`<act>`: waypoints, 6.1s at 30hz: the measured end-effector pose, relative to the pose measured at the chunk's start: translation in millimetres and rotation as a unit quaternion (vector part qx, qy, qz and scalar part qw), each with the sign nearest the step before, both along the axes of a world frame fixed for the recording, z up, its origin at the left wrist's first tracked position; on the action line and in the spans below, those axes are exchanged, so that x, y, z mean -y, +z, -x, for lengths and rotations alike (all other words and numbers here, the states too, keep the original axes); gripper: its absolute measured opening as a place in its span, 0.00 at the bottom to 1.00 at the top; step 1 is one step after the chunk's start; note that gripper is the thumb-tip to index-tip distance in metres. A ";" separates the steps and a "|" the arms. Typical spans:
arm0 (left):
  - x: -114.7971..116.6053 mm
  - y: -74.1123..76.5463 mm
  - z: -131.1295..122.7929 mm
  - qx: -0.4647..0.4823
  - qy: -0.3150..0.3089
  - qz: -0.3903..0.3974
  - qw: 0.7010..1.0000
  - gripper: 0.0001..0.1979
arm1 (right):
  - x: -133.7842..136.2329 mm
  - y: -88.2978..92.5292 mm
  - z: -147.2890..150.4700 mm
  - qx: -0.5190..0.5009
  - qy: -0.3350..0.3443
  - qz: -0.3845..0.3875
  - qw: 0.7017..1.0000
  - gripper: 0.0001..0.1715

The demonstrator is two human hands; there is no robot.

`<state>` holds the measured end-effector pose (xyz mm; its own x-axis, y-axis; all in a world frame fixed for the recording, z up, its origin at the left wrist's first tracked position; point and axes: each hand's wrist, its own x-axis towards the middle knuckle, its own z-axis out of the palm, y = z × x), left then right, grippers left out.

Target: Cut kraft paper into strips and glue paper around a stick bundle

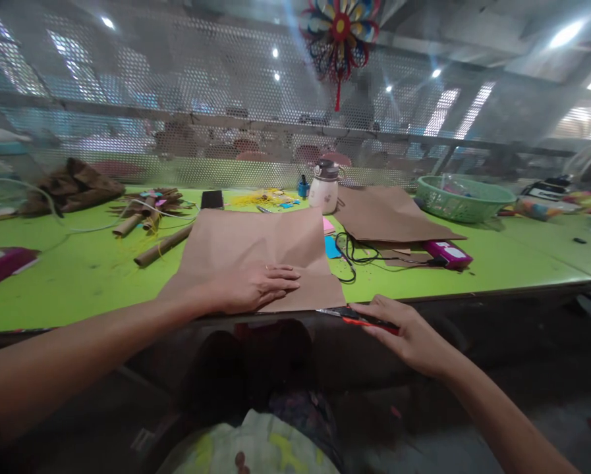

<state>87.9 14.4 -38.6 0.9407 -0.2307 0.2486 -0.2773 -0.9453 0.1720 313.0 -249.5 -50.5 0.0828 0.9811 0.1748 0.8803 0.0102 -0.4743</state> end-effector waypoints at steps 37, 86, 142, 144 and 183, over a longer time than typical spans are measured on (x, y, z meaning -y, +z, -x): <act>1.2 -3.5 0.3 0.005 -0.006 0.013 1.000 0.20 | -16.3 -1.8 33.1 -0.023 0.017 0.026 0.999 0.24; 8.0 1.5 75.8 0.023 0.082 -0.030 0.996 0.17 | -28.1 -14.7 50.4 -0.058 0.042 -0.012 0.997 0.21; 11.9 10.2 72.2 0.010 0.316 -0.036 0.948 0.19 | -40.2 -18.3 72.1 0.000 0.020 -0.060 0.998 0.22; 11.9 9.2 76.8 0.007 0.332 -0.035 0.943 0.19 | -44.2 -17.5 78.7 0.016 0.021 -0.059 0.998 0.23; -8.6 -8.0 72.0 -0.010 0.303 0.021 0.953 0.14 | -56.9 -3.7 77.0 0.005 0.087 0.008 0.996 0.23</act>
